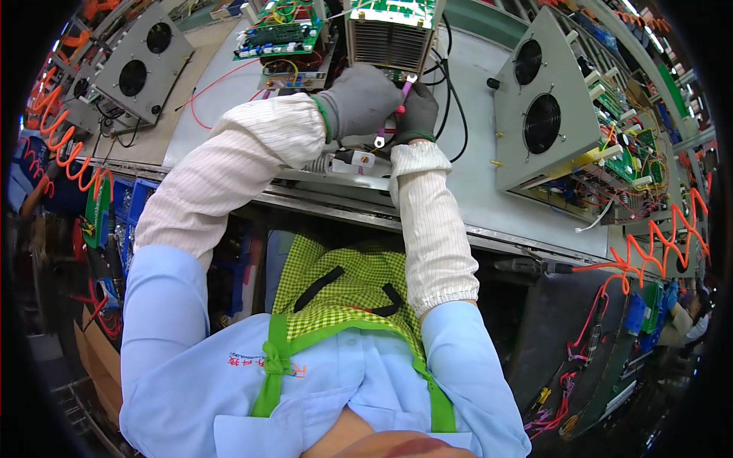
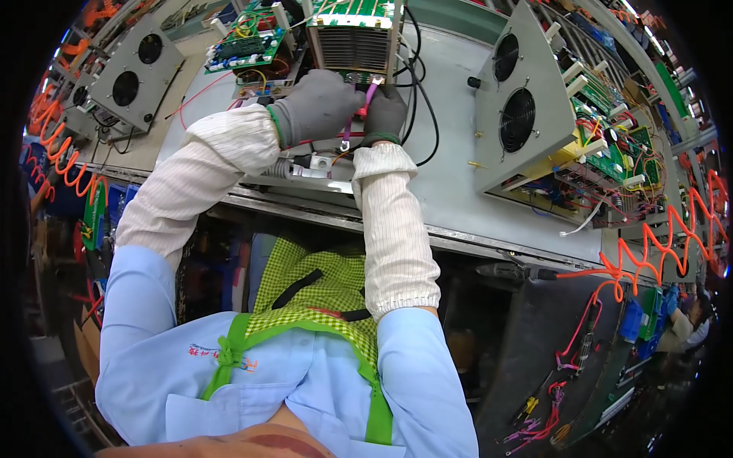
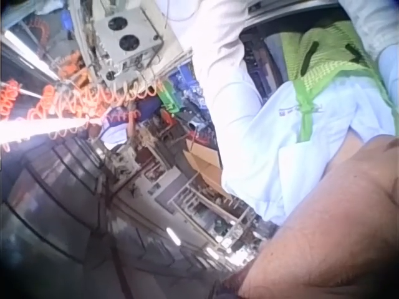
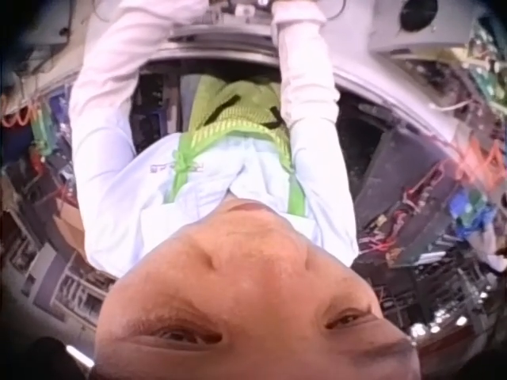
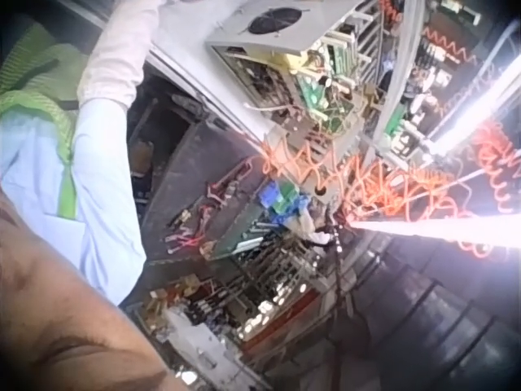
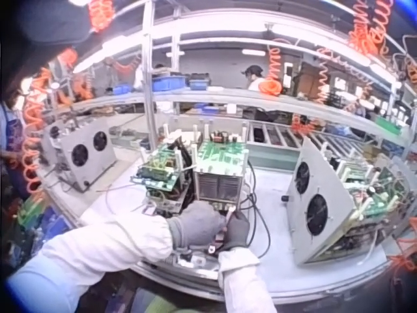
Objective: Assembling and wiring electronic components for an industrial power supply or inverter unit.
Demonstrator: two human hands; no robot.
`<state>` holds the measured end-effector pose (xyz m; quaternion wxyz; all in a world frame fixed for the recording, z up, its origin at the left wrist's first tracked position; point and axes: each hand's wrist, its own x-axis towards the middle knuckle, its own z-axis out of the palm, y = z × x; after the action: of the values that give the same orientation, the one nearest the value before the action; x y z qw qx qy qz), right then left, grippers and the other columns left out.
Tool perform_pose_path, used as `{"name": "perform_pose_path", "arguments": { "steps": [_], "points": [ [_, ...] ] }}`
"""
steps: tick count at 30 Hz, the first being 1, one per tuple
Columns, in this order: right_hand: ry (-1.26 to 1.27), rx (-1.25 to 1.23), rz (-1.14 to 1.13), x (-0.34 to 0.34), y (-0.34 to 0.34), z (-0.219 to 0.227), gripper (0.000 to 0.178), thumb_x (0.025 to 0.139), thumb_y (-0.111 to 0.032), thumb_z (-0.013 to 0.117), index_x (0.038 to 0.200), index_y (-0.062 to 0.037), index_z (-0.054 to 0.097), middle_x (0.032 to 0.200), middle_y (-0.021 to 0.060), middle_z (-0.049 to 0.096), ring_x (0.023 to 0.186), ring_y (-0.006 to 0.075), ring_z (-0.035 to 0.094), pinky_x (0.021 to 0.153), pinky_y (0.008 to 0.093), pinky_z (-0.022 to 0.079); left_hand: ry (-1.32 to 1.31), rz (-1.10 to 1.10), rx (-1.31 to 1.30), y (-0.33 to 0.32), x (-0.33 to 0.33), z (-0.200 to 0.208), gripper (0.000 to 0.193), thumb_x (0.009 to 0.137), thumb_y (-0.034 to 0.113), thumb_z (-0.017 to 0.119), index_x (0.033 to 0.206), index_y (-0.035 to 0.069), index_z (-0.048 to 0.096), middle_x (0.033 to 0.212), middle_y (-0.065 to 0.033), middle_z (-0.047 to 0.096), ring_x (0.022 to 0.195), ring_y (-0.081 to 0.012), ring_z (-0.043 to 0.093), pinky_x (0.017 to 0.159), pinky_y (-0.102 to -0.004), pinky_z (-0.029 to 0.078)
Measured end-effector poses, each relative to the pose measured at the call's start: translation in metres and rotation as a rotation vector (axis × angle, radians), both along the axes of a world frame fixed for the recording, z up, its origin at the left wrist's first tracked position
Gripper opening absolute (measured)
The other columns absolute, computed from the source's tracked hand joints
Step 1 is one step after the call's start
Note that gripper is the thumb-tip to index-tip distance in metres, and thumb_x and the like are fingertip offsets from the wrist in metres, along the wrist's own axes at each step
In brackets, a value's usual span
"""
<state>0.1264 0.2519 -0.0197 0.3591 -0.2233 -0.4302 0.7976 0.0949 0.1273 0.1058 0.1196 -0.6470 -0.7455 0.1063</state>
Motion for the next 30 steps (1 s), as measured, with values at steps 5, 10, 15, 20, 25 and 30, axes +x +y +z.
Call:
{"name": "perform_pose_path", "arguments": {
  "steps": [5, 10, 15, 20, 25, 30],
  "points": [
    [-0.037, 0.046, -0.012, 0.006, -0.001, 0.009, 0.022, 0.084, -0.008, 0.054, 0.100, 0.0034, 0.062, 0.080, 0.0104, 0.064, 0.067, 0.0170, 0.062, 0.060, 0.0283, 0.049, -0.063, 0.049, -0.013, 0.002, 0.001, 0.002, 0.027, 0.076, 0.024, 0.065, 0.099, 0.011, 0.058, 0.070, -0.0064, 0.064, 0.065, -0.0262, 0.065, 0.057, -0.0387, 0.051],
    [0.035, 0.255, -0.032, 0.009, 0.001, -0.003, 0.028, 0.083, -0.015, 0.058, 0.109, -0.0034, 0.062, 0.106, 0.0133, 0.063, 0.089, 0.0238, 0.063, 0.080, 0.0325, 0.051, -0.078, 0.160, 0.028, -0.001, 0.008, 0.011, 0.043, 0.082, 0.033, 0.061, 0.115, 0.011, 0.045, 0.067, -0.0067, 0.063, 0.061, -0.0271, 0.064, 0.048, -0.0369, 0.049],
    [-0.549, 1.150, -0.090, 0.018, 0.016, -0.010, 0.035, 0.072, -0.011, 0.069, 0.106, -0.0079, 0.063, 0.112, 0.0137, 0.060, 0.095, 0.0284, 0.062, 0.082, 0.0350, 0.050, 0.096, 0.085, 0.079, -0.003, 0.009, 0.008, 0.054, 0.084, 0.026, 0.058, 0.132, 0.010, 0.039, 0.061, -0.0048, 0.060, 0.054, -0.0241, 0.062, 0.043, -0.0366, 0.046],
    [-0.534, 0.990, -0.039, 0.021, 0.005, 0.006, 0.027, 0.072, -0.013, 0.069, 0.096, -0.0060, 0.061, 0.091, 0.0151, 0.064, 0.085, 0.0333, 0.062, 0.075, 0.0393, 0.050, 0.090, 0.080, -0.010, -0.003, 0.010, -0.005, 0.054, 0.083, 0.022, 0.057, 0.133, 0.009, 0.042, 0.063, -0.0034, 0.060, 0.055, -0.0219, 0.061, 0.045, -0.0353, 0.046],
    [-0.660, 1.057, 0.061, 0.023, 0.010, 0.008, 0.036, 0.071, -0.021, 0.072, 0.101, -0.0062, 0.058, 0.087, 0.0171, 0.065, 0.082, 0.0357, 0.063, 0.071, 0.0423, 0.051, -0.004, 0.156, -0.081, 0.000, 0.020, -0.004, 0.057, 0.082, 0.017, 0.057, 0.135, 0.009, 0.040, 0.069, -0.0066, 0.062, 0.066, -0.0263, 0.064, 0.060, -0.0398, 0.050],
    [-0.604, 1.181, 0.060, 0.007, 0.015, -0.010, 0.039, 0.069, -0.021, 0.073, 0.103, -0.0080, 0.059, 0.091, 0.0154, 0.066, 0.084, 0.0344, 0.063, 0.072, 0.0396, 0.051, -0.170, 0.205, 0.061, 0.012, 0.003, -0.015, 0.068, 0.071, 0.023, 0.064, 0.132, 0.006, 0.040, 0.070, -0.0104, 0.064, 0.065, -0.0294, 0.064, 0.057, -0.0414, 0.050]
  ]
}}
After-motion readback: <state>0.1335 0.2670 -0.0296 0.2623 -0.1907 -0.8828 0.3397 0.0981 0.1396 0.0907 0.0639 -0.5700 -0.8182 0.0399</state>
